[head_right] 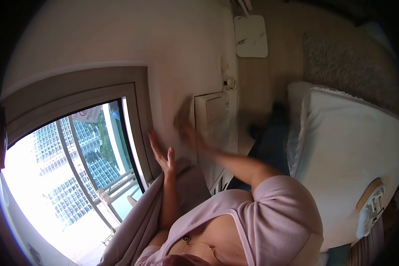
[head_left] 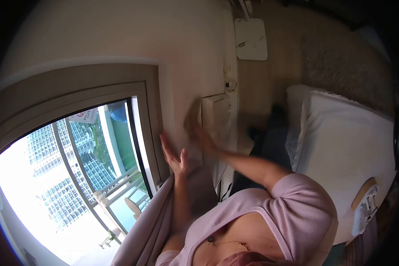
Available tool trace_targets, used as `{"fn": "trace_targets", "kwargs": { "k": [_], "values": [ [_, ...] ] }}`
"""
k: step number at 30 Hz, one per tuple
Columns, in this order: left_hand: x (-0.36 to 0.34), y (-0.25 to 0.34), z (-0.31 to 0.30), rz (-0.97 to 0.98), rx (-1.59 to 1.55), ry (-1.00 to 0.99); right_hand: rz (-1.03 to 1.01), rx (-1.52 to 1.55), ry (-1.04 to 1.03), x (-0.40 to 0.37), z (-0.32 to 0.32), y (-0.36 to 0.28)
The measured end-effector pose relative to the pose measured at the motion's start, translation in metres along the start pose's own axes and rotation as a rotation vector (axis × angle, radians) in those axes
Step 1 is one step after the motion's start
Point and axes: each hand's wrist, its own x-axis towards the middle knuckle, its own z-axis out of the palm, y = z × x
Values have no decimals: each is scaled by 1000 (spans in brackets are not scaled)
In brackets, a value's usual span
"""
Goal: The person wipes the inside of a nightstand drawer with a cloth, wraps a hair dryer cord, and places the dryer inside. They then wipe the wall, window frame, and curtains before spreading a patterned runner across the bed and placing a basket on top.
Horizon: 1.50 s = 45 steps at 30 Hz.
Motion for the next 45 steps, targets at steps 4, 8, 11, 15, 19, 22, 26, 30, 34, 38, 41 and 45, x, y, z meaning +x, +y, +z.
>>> {"fn": "trace_targets", "kwargs": {
  "k": [4,8,11,15,19,22,26,30,34,38,41,45],
  "values": [
    [-3,-3,-6,-3,-18,-5,-518,-870,-51,-12,17,-41],
    [-1,-1,-4,32,-49,12,-237,-643,174,106,-10,-107],
    [1,6,-3,-46,-59,37,-18,-567,243,173,-36,-160],
    [60,53,5,164,102,203,-248,-501,257,217,3,-241],
    [182,110,11,491,294,403,-815,-715,227,272,29,-269],
    [261,146,-1,623,512,587,-328,-521,266,316,-29,-252],
    [316,163,-9,628,920,749,368,-701,259,352,-75,-241],
    [322,153,-8,670,1085,686,-396,-698,166,273,1,-241],
    [326,160,-2,644,1130,668,-258,-713,40,275,-4,-260],
    [325,159,-5,688,1085,657,43,-565,225,402,-82,-245],
    [326,158,-4,707,1063,654,268,-603,223,429,-96,-277],
    [325,161,-10,712,1034,633,15,-657,94,364,-62,-248]
  ]
}}
